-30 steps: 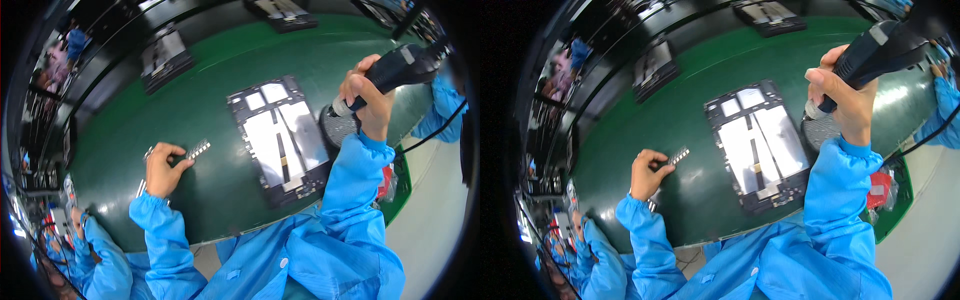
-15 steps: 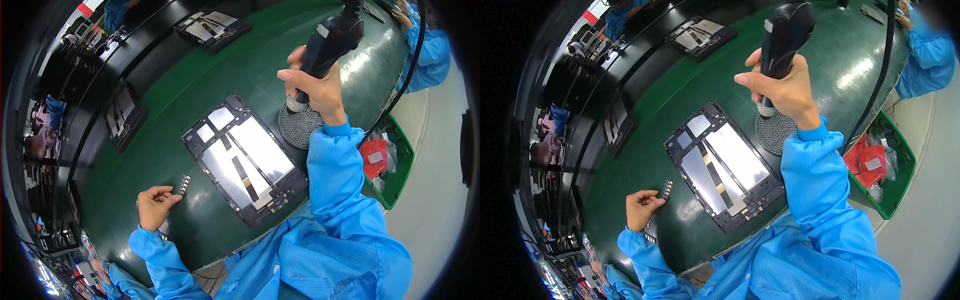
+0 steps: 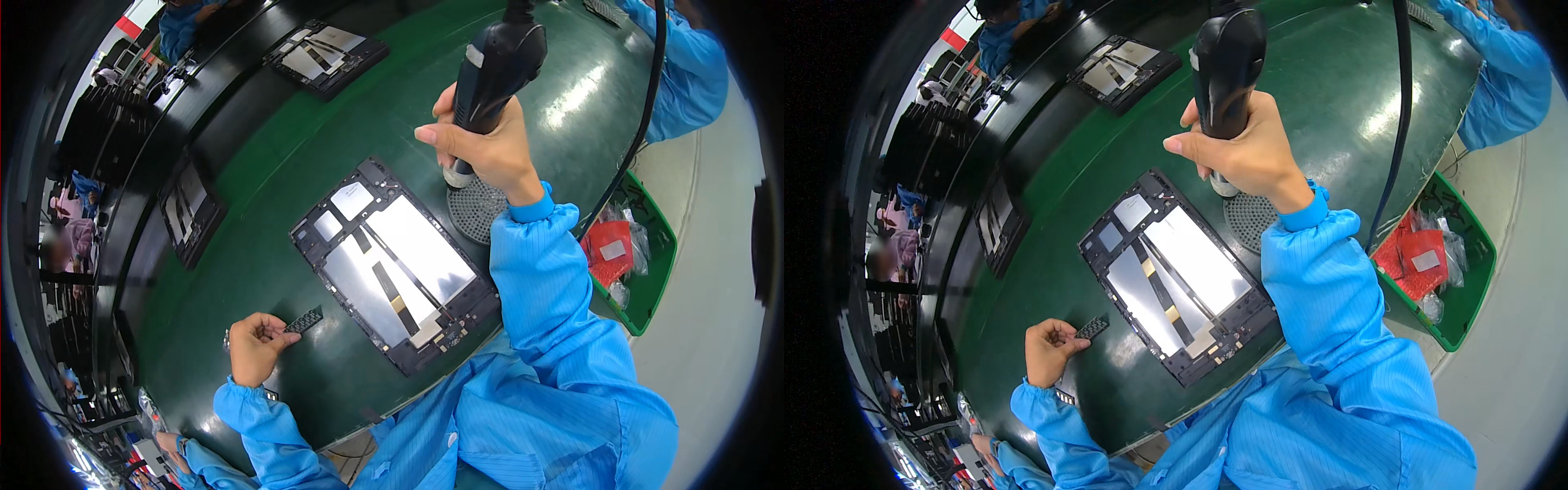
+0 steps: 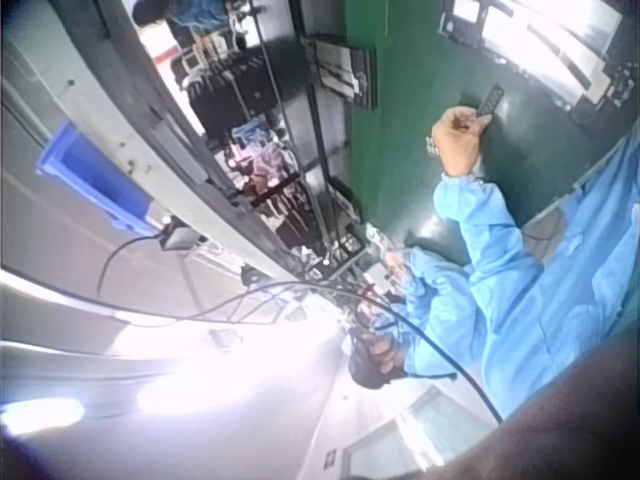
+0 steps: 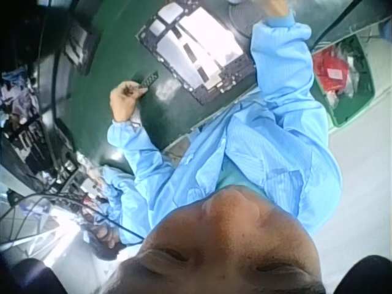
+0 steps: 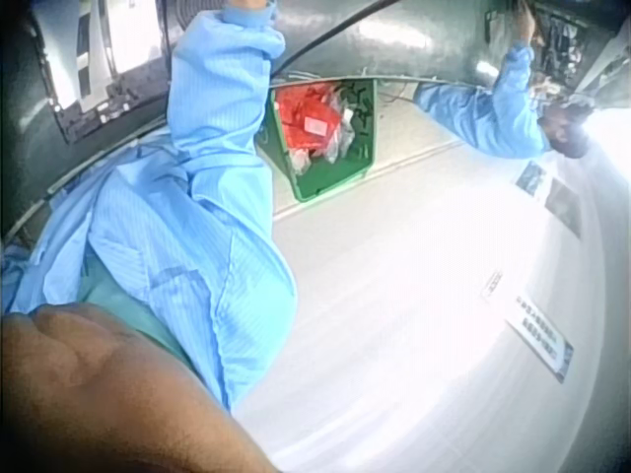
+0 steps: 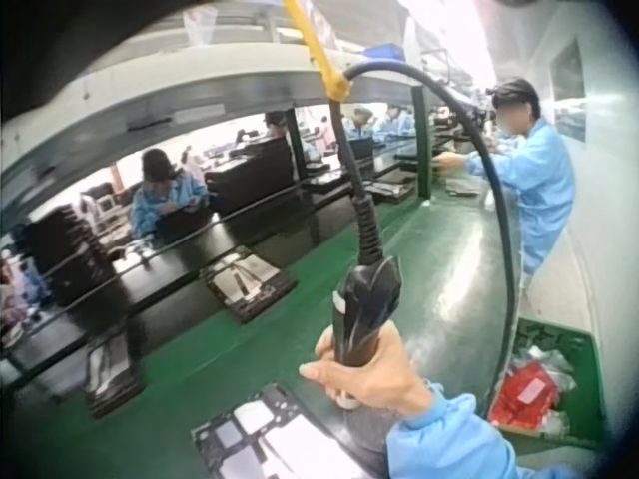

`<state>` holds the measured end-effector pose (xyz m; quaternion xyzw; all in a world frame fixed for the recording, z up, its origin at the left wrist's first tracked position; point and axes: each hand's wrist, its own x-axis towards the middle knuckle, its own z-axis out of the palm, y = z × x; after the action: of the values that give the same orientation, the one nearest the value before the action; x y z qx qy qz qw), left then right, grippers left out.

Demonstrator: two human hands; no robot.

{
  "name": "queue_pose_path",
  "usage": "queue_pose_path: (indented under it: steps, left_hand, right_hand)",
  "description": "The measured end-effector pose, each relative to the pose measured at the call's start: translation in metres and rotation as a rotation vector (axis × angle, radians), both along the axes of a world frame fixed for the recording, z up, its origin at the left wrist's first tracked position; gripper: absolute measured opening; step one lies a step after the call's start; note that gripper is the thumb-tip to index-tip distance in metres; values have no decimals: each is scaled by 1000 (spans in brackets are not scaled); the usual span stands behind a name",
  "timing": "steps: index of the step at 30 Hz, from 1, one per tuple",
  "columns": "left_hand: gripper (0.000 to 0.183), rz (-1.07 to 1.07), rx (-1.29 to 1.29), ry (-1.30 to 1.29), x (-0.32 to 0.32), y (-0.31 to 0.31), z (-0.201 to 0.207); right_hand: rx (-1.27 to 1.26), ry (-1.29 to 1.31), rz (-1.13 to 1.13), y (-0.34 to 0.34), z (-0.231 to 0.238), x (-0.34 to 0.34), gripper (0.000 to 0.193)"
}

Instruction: Installing components and screws into a tablet or mobile device chassis using an electric screwdriver.

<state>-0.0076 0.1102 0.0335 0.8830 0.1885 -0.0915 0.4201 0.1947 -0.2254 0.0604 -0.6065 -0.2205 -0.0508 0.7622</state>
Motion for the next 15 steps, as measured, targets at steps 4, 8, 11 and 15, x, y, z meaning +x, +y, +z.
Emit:
queue_pose_path:
  steps: [4,8,11,15]
  left_hand:
    - [16,18,-144,-4,0,7,0]
    - [13,-35,42,14,-8,16,2]
    - [21,-128,218,-113,3,11,-2]
    - [20,-71,279,-137,3,-4,10]
  right_hand:
    - [13,11,1,2,0,-3,29]
    - [0,16,-15,13,4,-7,26]
    - [-8,4,-135,2,17,-21,27]
    - [228,-150,99,24,36,-41,30]
